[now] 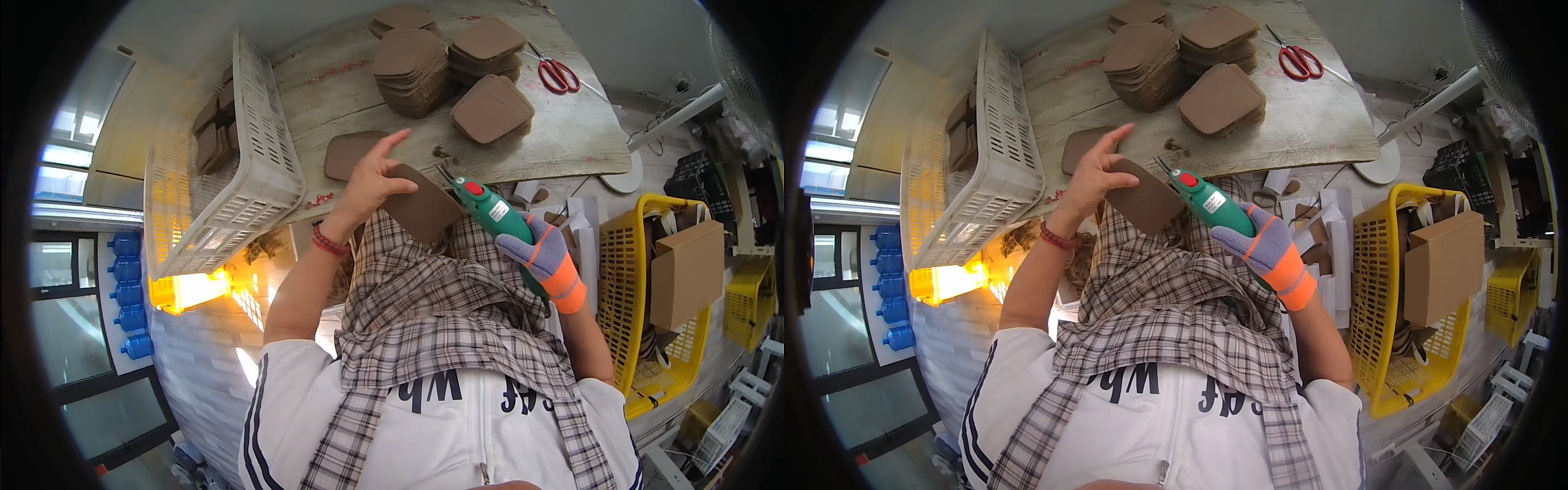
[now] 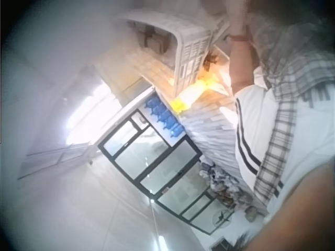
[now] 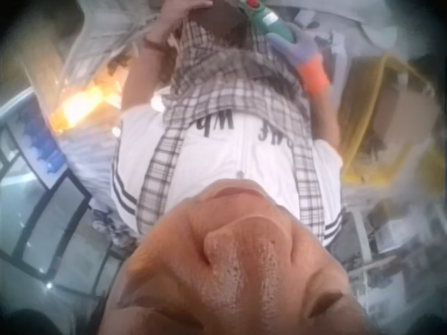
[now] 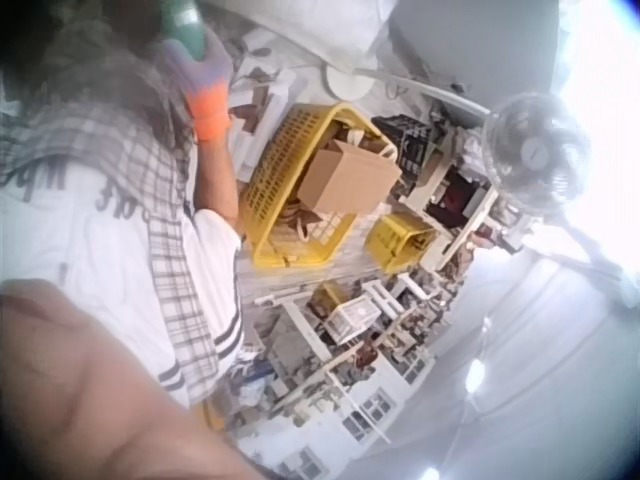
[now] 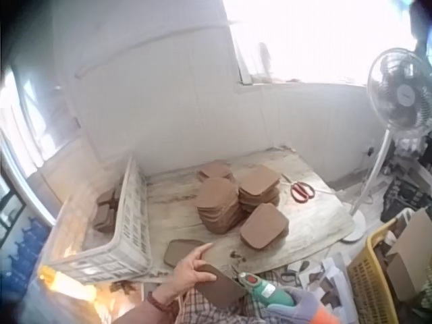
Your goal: The person uses a rotary tool to trim the edges of stacked brown cardboard pieces on a workbench. They handle each piece one at a time, rotating it to smooth the perimeter, then place it back on the stack.
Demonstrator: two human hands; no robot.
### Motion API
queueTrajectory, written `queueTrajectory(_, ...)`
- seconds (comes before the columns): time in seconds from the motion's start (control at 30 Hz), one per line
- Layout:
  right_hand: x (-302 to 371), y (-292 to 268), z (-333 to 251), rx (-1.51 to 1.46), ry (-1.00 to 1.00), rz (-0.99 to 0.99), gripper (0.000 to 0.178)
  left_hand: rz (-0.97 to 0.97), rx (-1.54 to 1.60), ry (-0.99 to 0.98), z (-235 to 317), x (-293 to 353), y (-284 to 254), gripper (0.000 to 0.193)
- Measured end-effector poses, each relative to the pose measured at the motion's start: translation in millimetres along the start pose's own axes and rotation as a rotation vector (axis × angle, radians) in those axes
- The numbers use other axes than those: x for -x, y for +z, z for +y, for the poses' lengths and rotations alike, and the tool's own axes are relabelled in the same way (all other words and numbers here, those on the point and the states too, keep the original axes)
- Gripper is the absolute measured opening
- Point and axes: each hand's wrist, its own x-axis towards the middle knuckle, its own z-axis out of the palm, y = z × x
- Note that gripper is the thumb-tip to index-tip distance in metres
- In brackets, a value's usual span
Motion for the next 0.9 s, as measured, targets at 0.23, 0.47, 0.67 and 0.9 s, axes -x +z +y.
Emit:
queueTrajectory(0.23, 9, -19, 32, 0.058, 0.012, 0.101, 0.041, 0.689, -0.1, 0.058, -39, -20, -111, 0.055)
queueTrajectory(0.47, 19, -21, 47, 0.04, 0.065, 0.175, 0.041, 0.724, -1.197, 0.638, -19, -44, -11, 0.037)
queueTrajectory(0.67, 21, -22, 53, -0.01, 0.042, 0.235, 0.041, 0.601, -1.203, 0.541, -20, -106, 70, 0.052)
queueTrajectory(0.9, 22, -31, 67, -0.008, 0.013, 0.277, 0.044, 0.575, -1.203, 0.608, -21, -113, 80, 0.054)
